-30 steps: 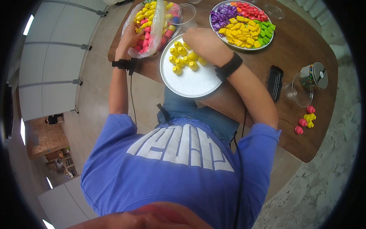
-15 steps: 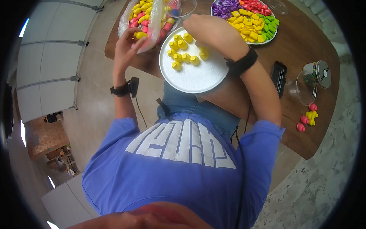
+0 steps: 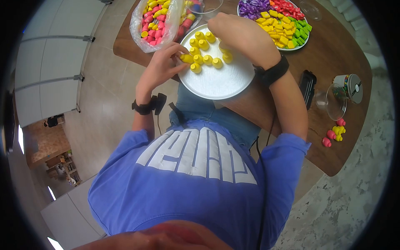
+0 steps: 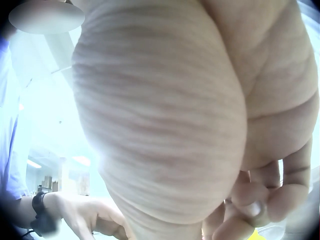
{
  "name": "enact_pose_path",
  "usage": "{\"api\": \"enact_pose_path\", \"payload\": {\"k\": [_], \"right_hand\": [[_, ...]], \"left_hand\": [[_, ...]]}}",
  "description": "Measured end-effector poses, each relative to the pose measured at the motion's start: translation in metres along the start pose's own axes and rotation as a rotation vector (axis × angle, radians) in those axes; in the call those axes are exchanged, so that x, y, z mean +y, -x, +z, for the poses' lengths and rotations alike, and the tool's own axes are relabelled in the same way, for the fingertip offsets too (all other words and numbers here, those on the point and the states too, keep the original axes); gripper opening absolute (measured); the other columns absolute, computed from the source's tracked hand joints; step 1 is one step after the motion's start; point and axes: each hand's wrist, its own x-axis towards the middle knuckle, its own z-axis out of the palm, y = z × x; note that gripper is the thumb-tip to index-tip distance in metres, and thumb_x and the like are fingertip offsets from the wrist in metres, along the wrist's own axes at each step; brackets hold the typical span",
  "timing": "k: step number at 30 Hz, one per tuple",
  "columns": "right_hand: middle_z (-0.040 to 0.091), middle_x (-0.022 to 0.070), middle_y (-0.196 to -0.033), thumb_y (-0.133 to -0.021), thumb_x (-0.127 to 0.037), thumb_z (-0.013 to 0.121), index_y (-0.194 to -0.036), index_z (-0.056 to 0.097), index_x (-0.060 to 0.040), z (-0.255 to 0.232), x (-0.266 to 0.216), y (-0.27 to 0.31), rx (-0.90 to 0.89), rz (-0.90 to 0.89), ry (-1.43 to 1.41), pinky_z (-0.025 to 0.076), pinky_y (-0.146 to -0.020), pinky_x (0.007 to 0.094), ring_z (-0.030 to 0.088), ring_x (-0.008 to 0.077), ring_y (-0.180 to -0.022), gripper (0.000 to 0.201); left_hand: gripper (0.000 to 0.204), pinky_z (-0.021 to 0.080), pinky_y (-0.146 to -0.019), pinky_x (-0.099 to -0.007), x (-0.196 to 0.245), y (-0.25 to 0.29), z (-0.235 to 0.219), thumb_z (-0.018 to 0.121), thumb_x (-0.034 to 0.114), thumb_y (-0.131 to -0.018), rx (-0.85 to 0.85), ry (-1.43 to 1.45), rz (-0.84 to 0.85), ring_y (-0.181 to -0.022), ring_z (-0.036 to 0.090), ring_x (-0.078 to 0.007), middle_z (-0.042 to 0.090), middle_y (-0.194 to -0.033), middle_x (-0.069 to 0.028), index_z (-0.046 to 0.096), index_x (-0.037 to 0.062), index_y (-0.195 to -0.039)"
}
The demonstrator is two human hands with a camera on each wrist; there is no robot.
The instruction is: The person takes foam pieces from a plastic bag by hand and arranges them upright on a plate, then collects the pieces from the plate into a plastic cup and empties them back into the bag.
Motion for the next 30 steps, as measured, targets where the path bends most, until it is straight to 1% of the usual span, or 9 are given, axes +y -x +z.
{"api": "enact_pose_path", "payload": {"k": [5,7,11,13,17,21,24,26,30], "right_hand": [[0.067,0.0138,-0.108,-0.08,-0.004,0.076,-0.113,0.065,-0.0055,0.003,0.003,0.001,-0.02,0.014,-0.008,0.054,-0.09,0.0414,0.066,0.0332,-0.106,0.035],[0.06,0.0123,-0.1,-0.08,-0.006,0.07,-0.11,0.057,-0.0081,0.006,0.004,0.001,0.054,-0.074,0.067,0.054,-0.082,0.0412,0.064,0.0323,-0.097,0.033],[0.061,0.0123,-0.101,-0.081,-0.005,0.068,-0.11,0.057,-0.0079,0.0,0.001,0.003,0.046,-0.052,0.075,0.055,-0.082,0.0415,0.065,0.0318,-0.098,0.031],[0.062,0.0128,-0.102,-0.083,-0.004,0.065,-0.109,0.057,-0.0074,-0.002,0.0,0.005,0.094,-0.079,0.052,0.054,-0.082,0.0417,0.065,0.032,-0.099,0.028],[0.068,0.0152,-0.11,-0.083,-0.002,0.072,-0.119,0.062,-0.0063,-0.019,-0.012,0.003,0.01,0.064,-0.011,0.055,-0.089,0.0436,0.066,0.0351,-0.108,0.038],[0.068,0.0164,-0.111,-0.084,-0.002,0.071,-0.119,0.063,-0.006,-0.021,-0.011,0.005,0.041,0.035,-0.043,0.055,-0.087,0.0449,0.067,0.0356,-0.108,0.037],[0.065,0.0151,-0.106,-0.087,-0.005,0.065,-0.117,0.062,-0.0058,-0.018,-0.016,0.011,0.108,-0.017,-0.013,0.054,-0.085,0.0437,0.066,0.034,-0.102,0.029],[0.063,0.0136,-0.101,-0.092,-0.009,0.059,-0.114,0.061,-0.005,-0.013,-0.015,0.014,0.226,-0.091,0.007,0.052,-0.085,0.042,0.064,0.0323,-0.098,0.023],[0.062,0.0138,-0.1,-0.092,-0.009,0.058,-0.114,0.061,-0.0046,-0.017,-0.019,0.014,0.221,-0.096,0.0,0.052,-0.085,0.0419,0.064,0.0323,-0.098,0.023]], "left_hand": [[0.038,0.06,-0.087,-0.028,0.006,-0.002,0.003,0.079,-0.001,-0.085,0.007,0.206,-0.085,-0.095,0.071,-0.0163,0.067,-0.11,-0.0085,0.06,-0.0004,-0.119],[0.038,0.059,-0.089,-0.0284,0.005,-0.003,0.003,0.078,-0.001,-0.086,-0.002,0.218,-0.082,-0.097,0.071,-0.0163,0.067,-0.111,-0.0086,0.06,-0.0005,-0.12],[0.037,0.06,-0.091,-0.0302,-0.002,-0.003,-0.007,0.077,-0.001,-0.089,-0.012,0.311,-0.069,-0.102,0.072,-0.017,0.069,-0.114,-0.0091,0.06,-0.001,-0.122],[0.036,0.059,-0.092,-0.0306,-0.012,-0.004,-0.028,0.077,0.0,-0.09,0.039,0.425,-0.168,-0.103,0.073,-0.0176,0.071,-0.113,-0.0097,0.061,-0.0021,-0.123],[0.023,0.058,-0.087,-0.0293,-0.07,-0.026,-0.064,0.074,0.005,-0.094,0.35,0.195,-0.19,-0.098,0.073,-0.0181,0.074,-0.107,-0.0107,0.07,-0.0019,-0.115],[0.022,0.058,-0.083,-0.03,-0.113,-0.052,-0.079,0.074,0.012,-0.095,0.386,-0.167,-0.25,-0.094,0.073,-0.0184,0.076,-0.103,-0.0114,0.073,-0.0008,-0.113],[0.029,0.059,-0.083,-0.0384,-0.155,-0.067,-0.069,0.074,0.015,-0.092,0.313,-0.256,-0.42,-0.091,0.075,-0.0298,0.077,-0.097,-0.0191,0.072,0.0005,-0.117],[0.029,0.058,-0.082,-0.0393,-0.162,-0.072,-0.067,0.074,0.015,-0.092,0.316,-0.347,-0.35,-0.091,0.075,-0.0318,0.076,-0.098,-0.0201,0.072,0.0014,-0.119],[0.028,0.058,-0.082,-0.0406,-0.139,-0.071,-0.072,0.073,0.015,-0.094,0.273,-0.409,-0.283,-0.087,0.075,-0.0344,0.076,-0.097,-0.0209,0.072,0.0022,-0.119]]}}
